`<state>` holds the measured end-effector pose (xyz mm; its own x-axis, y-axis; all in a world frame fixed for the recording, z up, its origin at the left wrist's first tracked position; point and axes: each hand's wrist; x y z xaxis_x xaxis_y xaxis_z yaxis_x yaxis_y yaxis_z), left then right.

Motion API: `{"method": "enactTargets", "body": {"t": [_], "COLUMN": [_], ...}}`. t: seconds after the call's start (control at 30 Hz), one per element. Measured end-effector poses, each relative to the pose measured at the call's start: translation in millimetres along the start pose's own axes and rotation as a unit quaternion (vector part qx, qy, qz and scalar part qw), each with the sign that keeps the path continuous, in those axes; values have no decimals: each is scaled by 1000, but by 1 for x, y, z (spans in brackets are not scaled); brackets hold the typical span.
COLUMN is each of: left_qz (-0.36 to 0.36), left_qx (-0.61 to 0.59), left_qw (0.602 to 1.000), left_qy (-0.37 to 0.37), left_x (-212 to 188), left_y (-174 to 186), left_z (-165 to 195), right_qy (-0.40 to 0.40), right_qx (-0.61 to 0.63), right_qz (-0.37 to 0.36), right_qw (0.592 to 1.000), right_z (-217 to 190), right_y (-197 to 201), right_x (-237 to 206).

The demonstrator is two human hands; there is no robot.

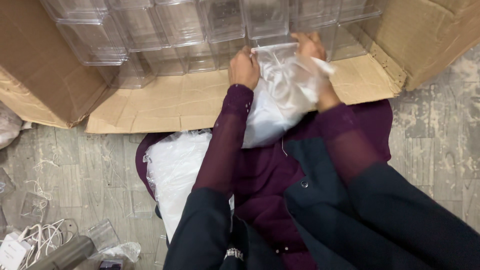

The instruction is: The person sits on the floor in front of a cardboard box of clear plastic boxes and packs items into clear plastic bags. They open each bag, place an item inside, and set the filled bag aside, repeating the process.

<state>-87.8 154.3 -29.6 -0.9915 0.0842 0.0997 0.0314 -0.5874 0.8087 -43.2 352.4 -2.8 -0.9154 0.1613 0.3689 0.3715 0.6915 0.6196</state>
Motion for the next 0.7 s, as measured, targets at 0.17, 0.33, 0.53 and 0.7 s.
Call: {"method": "enactTargets", "body": {"t": [0.17,0.33,0.53,0.7], "left_qz": [-22,-186,-154,-83], "left_qx": [-230,-497,-277,-154], "left_qw": [973,847,948,983], "left_qy": [23,44,30,-51], "left_x": [-53,-104,-131,-126], "left_y": [53,87,98,100], "left_z": [8,19,25,39], "right_qy": [-46,-152,-163,-255], "right_qx": [170,323,207,299], "right_qz": [31,4,-21,-28], "right_qw": [984,934,965,919], "right_z": [-87,-114,-68,-68], "right_y": [68,108,78,80], "right_x": [-62,-103,-132,-132]}}
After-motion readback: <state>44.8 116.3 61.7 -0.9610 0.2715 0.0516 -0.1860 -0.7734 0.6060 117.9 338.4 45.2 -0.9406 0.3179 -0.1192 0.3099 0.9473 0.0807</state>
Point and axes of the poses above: each hand's wrist, its own x-axis towards the middle knuckle, its own y-axis out of the back of the hand, z = x × y, and after that the axes turned 12 degrees about x, right-handed
